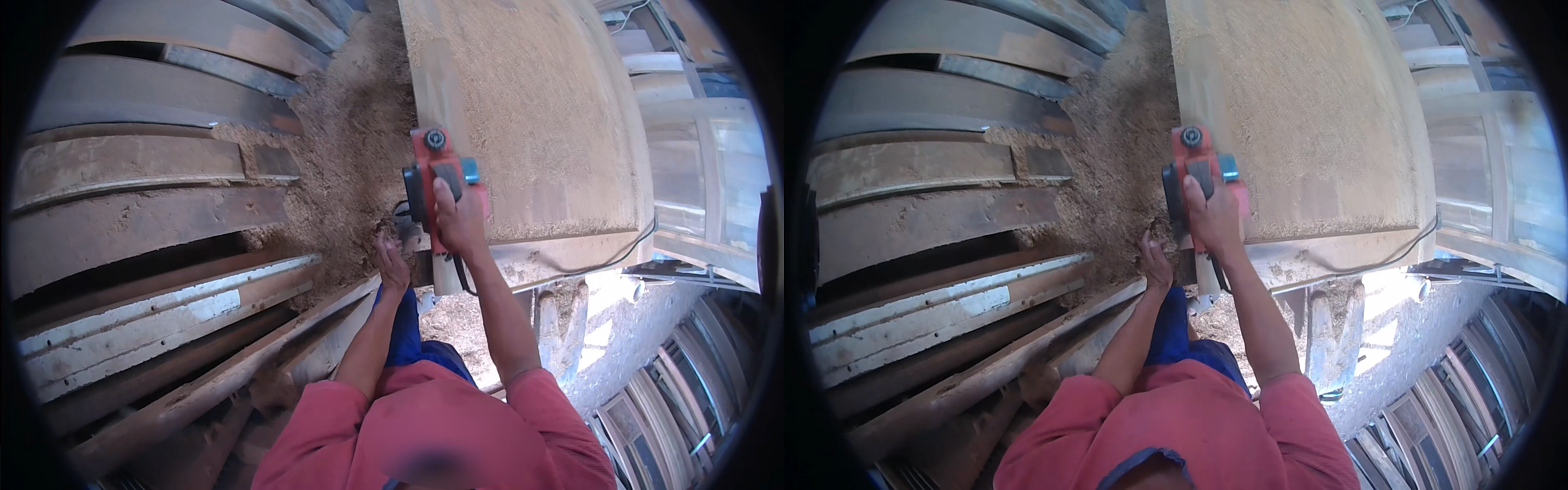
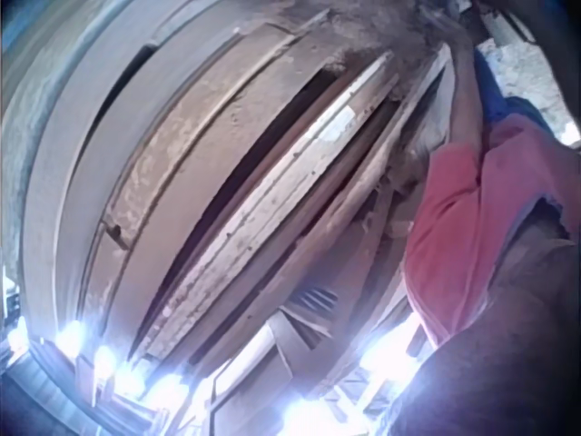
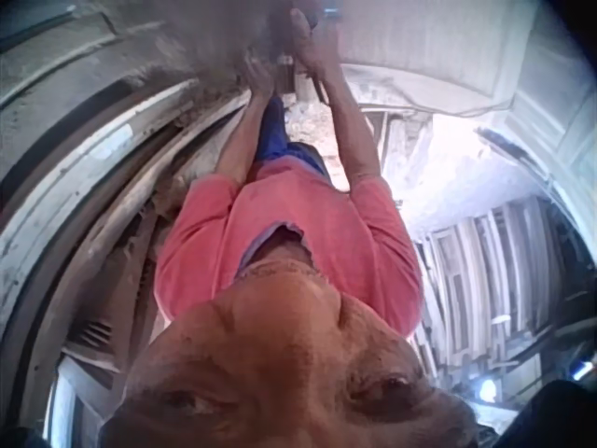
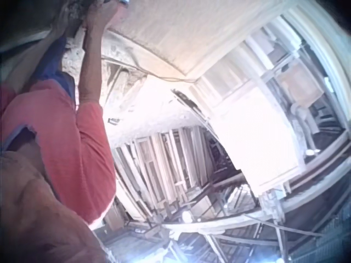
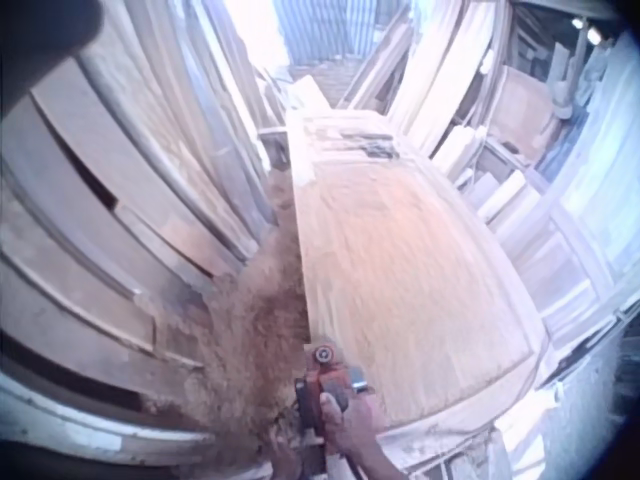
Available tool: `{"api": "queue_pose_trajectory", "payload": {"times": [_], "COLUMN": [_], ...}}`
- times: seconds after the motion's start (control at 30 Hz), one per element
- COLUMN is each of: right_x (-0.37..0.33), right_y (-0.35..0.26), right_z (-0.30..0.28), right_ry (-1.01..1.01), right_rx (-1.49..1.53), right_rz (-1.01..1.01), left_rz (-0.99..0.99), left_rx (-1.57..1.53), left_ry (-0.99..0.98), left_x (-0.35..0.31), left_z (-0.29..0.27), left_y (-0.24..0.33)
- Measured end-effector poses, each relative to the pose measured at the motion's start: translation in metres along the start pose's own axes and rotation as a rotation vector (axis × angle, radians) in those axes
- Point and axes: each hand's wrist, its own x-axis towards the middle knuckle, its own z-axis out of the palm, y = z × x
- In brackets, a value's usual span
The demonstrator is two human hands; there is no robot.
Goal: The person sands the surface of a wooden door using an electric sander, moving the tool across the wood and clearing sawdust by hand.
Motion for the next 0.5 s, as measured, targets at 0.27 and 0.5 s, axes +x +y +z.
{"api": "queue_pose_trajectory", "payload": {"times": [0.27, 0.5], "right_x": [0.14, 0.27], "right_y": [-0.071, -0.128], "right_z": [0.022, 0.014], "right_ry": [0.008, 0.05], "right_rx": [0.006, -0.046], "right_rz": [-0.071, -0.141], "left_rz": [-0.02, -0.028], "left_rx": [0.031, 0.059], "left_ry": [-0.053, -0.085], "left_x": [-0.004, -0.006], "left_z": [-0.007, -0.003], "left_y": [-0.008, 0.005]}}
